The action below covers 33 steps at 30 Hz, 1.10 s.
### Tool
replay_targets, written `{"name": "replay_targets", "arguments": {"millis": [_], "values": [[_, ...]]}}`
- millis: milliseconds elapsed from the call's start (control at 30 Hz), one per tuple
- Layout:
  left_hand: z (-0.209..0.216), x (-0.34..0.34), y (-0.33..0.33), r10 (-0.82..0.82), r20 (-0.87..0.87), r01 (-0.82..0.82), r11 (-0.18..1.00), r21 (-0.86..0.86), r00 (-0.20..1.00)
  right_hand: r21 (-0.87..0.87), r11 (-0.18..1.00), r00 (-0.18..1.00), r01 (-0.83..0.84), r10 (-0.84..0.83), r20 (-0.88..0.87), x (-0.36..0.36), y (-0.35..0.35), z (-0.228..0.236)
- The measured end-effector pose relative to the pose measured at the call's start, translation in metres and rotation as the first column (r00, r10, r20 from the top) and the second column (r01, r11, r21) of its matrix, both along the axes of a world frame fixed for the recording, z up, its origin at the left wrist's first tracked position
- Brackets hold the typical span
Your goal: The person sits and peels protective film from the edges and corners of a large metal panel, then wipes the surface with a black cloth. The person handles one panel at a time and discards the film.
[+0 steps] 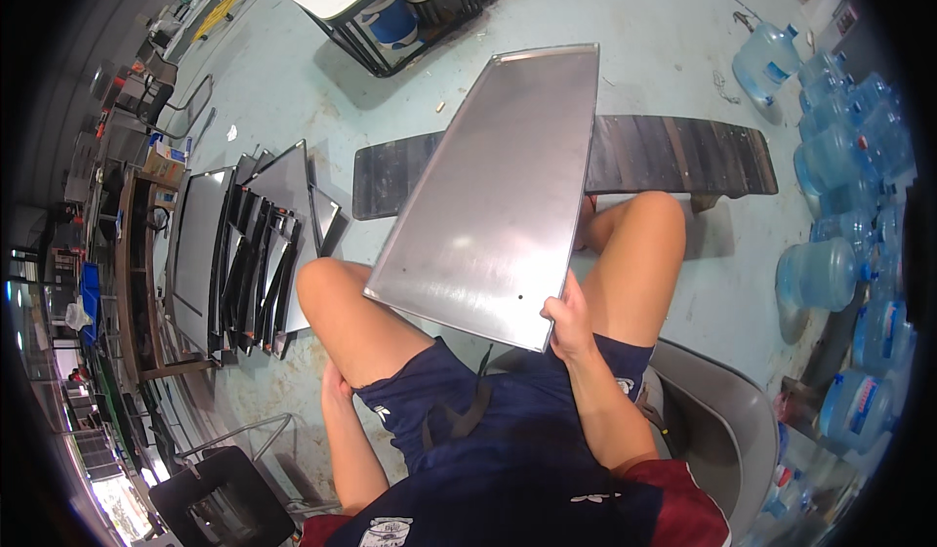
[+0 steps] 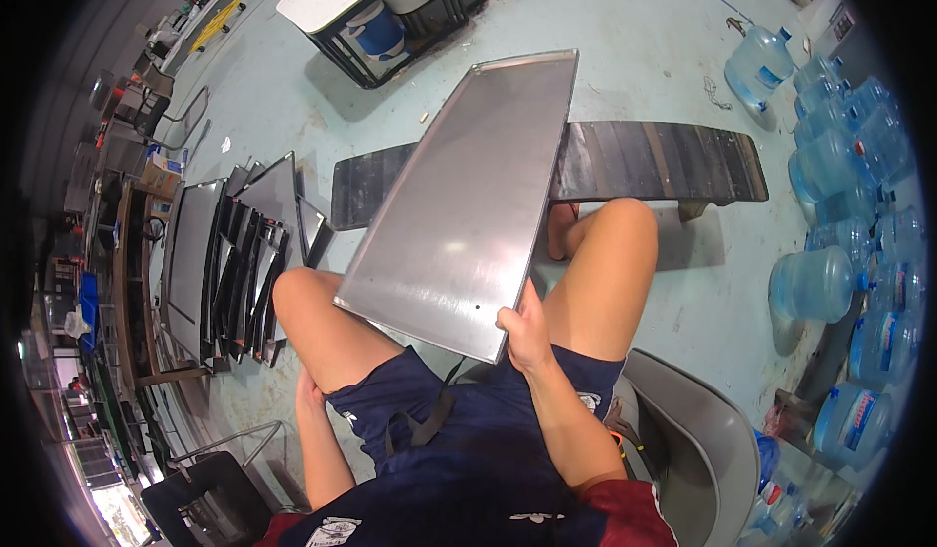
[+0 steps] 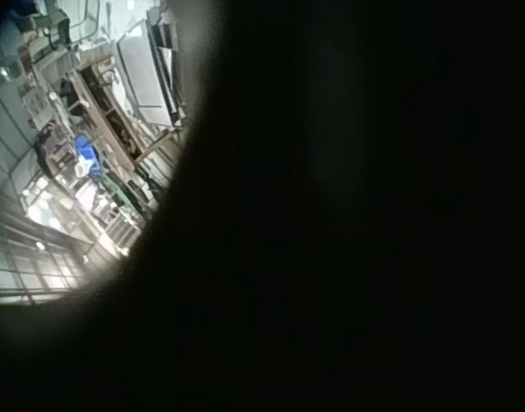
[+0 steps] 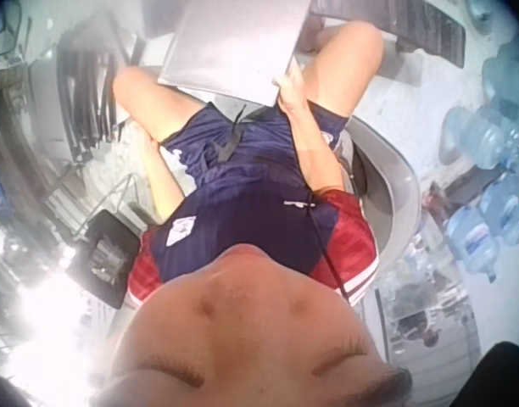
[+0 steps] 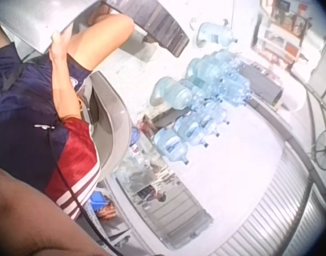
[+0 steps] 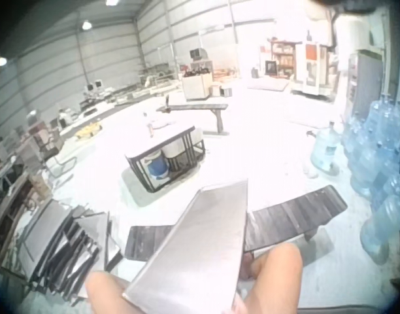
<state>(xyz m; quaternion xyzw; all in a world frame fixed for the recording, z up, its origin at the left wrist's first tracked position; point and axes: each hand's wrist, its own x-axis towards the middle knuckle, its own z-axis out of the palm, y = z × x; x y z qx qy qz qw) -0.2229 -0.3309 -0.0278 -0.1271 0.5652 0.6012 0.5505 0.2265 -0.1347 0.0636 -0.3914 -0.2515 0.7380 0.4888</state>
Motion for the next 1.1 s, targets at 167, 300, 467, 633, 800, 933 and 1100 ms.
{"name": "replay_targets", "arguments": {"millis": [167,300,467,633,800,933,1100], "values": [[-0.020,-0.001,-0.009,-0.045,-0.041,0.043,0.998,-0.042,0.998,0.289,0.957,0.987,-0.033,-0.015,0.162,0.004,0.014,0.036],[-0.015,0.010,0.003,-0.006,-0.061,0.002,0.998,-0.065,0.998,0.427,0.891,0.950,-0.155,0.015,0.313,0.003,0.015,0.072],[0.001,0.036,0.007,0.128,-0.153,-0.140,0.988,-0.071,0.980,0.397,0.897,0.928,-0.193,0.036,0.370,-0.013,0.003,0.106],[0.037,0.025,-0.010,0.276,-0.219,-0.241,0.955,0.174,0.936,0.419,0.882,0.954,-0.216,0.099,0.283,-0.014,-0.001,0.119],[0.101,0.053,0.021,0.320,-0.603,-0.260,0.947,0.188,0.731,0.340,0.914,0.938,-0.223,0.105,0.332,-0.020,-0.010,0.117],[0.141,0.127,0.067,-0.291,-0.839,0.273,0.946,-0.178,0.460,0.377,0.902,0.937,-0.211,0.076,0.342,-0.015,-0.006,0.121],[0.164,0.233,0.102,-0.467,-0.743,0.670,0.742,-0.034,0.480,0.301,0.930,0.935,-0.210,0.101,0.339,-0.003,-0.005,0.141]]}}
